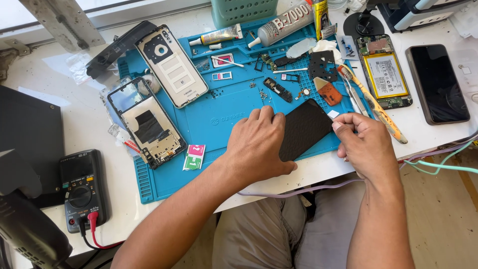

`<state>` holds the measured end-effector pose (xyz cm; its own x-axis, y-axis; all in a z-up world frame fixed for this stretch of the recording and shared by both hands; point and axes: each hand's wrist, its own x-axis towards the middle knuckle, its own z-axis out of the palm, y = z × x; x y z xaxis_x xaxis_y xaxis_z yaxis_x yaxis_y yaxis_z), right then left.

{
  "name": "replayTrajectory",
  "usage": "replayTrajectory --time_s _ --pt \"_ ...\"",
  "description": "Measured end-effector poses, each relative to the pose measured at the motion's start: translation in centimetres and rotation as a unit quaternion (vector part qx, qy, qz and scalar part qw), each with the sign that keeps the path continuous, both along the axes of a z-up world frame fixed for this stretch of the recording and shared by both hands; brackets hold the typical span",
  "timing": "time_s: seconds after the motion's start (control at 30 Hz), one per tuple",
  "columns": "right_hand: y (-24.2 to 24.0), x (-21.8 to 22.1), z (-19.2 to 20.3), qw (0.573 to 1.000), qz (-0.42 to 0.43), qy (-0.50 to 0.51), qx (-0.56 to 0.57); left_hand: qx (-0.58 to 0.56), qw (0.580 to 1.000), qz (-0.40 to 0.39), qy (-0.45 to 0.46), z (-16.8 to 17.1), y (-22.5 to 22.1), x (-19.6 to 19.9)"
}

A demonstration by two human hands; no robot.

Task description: Disassembling a smartphone to remove the battery and internal circuit boards on a repair bench

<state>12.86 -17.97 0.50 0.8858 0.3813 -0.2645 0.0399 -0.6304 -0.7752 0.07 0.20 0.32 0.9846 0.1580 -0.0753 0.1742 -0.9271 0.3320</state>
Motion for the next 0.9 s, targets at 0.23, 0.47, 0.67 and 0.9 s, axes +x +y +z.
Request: replayTrajectory --time_s 0.23,0.47,0.67,0.9 --pt "0.5 -0.3 0.4 0.999 -0.007 -0.019 -0.043 -0.001 1.0 0.0 0.007 0.1 0.0 -0.1" --pt "-0.4 -0.5 -0.5 0.996 -0.041 0.043 0.064 0.02 1.0 -0.009 0.022 0.6 0.5 -0.7" --pt "-3.9 0.0 -2.0 0.887 -0.101 0.176 0.415 0.022 0.998 -0.009 0.066 1.7 0.5 -0.4" --pt "-4.3 -0.2 -1.3 0.807 -0.13 0.209 0.536 0.001 0.997 0.012 -0.081 0.8 -1.0 1.3"
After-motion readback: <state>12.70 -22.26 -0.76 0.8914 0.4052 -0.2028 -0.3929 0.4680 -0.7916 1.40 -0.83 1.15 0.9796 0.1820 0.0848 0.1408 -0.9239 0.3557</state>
